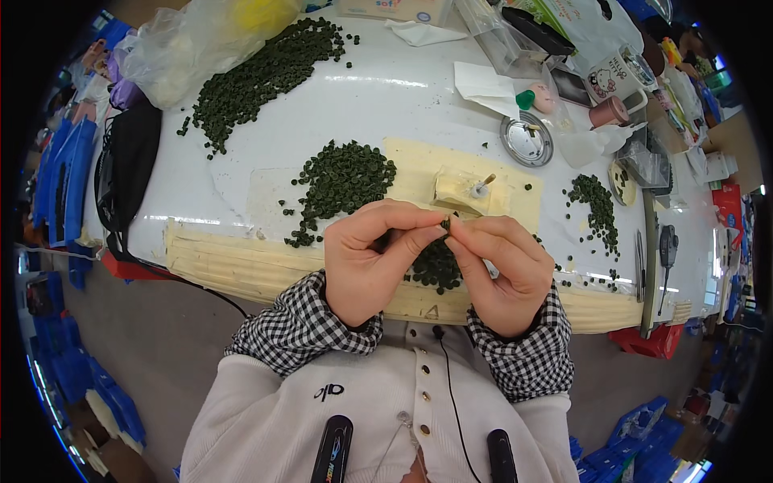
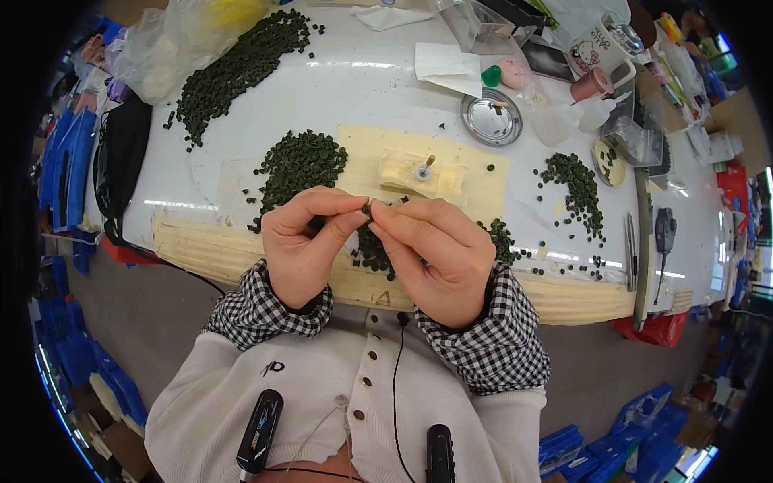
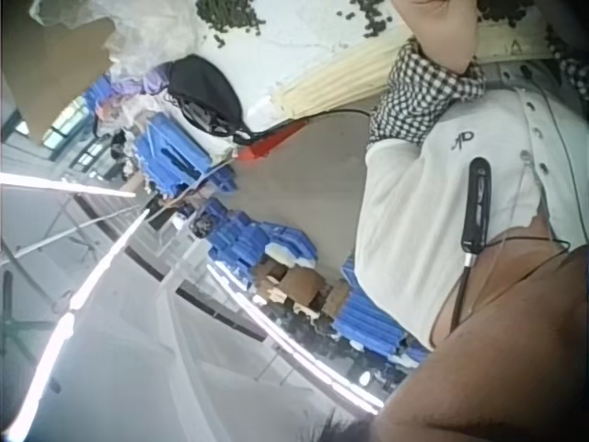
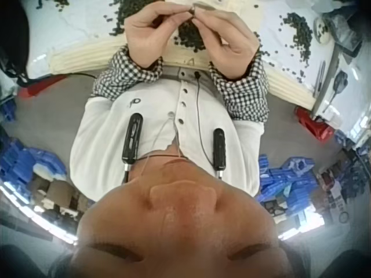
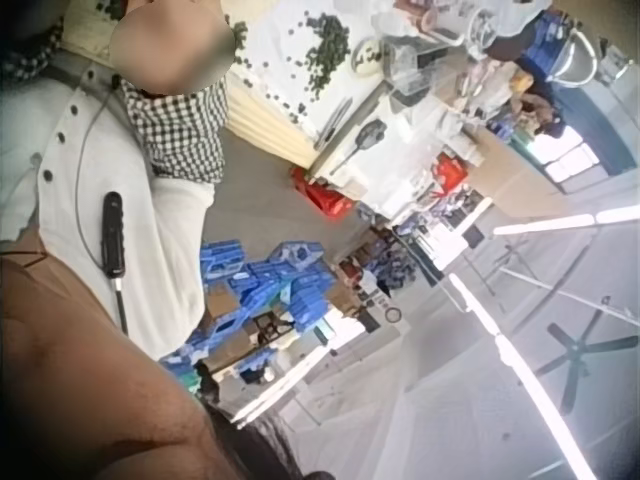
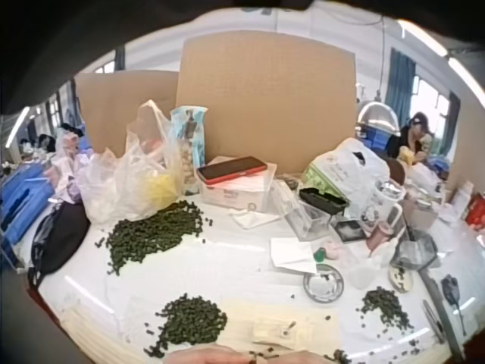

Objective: Manually picking small green components from a pile and precisely mounting them onto a white pin-based assembly fixture.

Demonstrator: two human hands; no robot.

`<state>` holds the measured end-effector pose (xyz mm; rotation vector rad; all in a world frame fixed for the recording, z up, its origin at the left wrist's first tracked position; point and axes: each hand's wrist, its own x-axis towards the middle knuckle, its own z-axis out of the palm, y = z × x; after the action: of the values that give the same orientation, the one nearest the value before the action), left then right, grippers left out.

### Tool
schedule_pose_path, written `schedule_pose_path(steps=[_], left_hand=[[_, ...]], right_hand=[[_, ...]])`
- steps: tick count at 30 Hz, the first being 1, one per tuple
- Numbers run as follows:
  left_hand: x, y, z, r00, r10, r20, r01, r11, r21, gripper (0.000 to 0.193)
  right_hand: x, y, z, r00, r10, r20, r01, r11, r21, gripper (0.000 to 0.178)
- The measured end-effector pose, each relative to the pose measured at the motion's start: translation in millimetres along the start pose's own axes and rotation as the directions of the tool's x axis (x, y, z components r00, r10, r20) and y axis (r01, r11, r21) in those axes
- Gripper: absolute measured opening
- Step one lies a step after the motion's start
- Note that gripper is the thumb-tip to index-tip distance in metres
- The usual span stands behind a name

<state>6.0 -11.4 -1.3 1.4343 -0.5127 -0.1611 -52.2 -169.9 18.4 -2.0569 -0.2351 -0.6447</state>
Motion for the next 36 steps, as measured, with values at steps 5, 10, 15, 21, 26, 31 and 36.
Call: schedule_pose_path(steps=[5,10,15,21,26,31,36], left_hand=[[1.0,-1.8,-1.6,1.0,-0.003,0.028,0.004,1.0,-0.002,0.015],[3.5,1.6,-3.8,0.998,-0.011,0.063,0.012,1.0,-0.004,0.015],[3.4,2.8,-1.0,0.998,-0.026,0.05,0.028,0.999,-0.042,0.015],[1.9,-0.2,-3.3,0.998,0.007,0.065,-0.004,0.999,-0.033,0.016],[0.2,-0.2,-3.0,0.997,-0.029,0.073,0.034,0.997,-0.068,0.016],[0.6,1.5,-3.9,0.996,-0.014,0.084,0.015,1.0,-0.015,0.016],[2.2,1.9,-3.3,0.995,-0.048,0.089,0.05,0.999,-0.022,0.015]], right_hand=[[1.4,1.0,-2.3,0.996,-0.092,0.013,0.093,0.993,-0.07,0.024],[-1.4,5.7,-2.8,0.993,-0.121,0.009,0.122,0.991,-0.058,0.025],[-3.5,3.3,-5.2,0.999,-0.031,0.014,0.031,1.0,-0.002,0.025],[-2.8,3.6,-6.0,0.999,-0.034,0.021,0.034,0.999,0.017,0.024],[-3.6,2.9,-6.9,1.0,-0.009,0.026,0.008,0.999,0.031,0.024],[-2.7,4.2,-6.6,0.999,-0.042,0.027,0.042,0.999,0.005,0.023],[-0.1,6.5,-6.1,0.987,-0.156,0.034,0.158,0.983,-0.09,0.021]])
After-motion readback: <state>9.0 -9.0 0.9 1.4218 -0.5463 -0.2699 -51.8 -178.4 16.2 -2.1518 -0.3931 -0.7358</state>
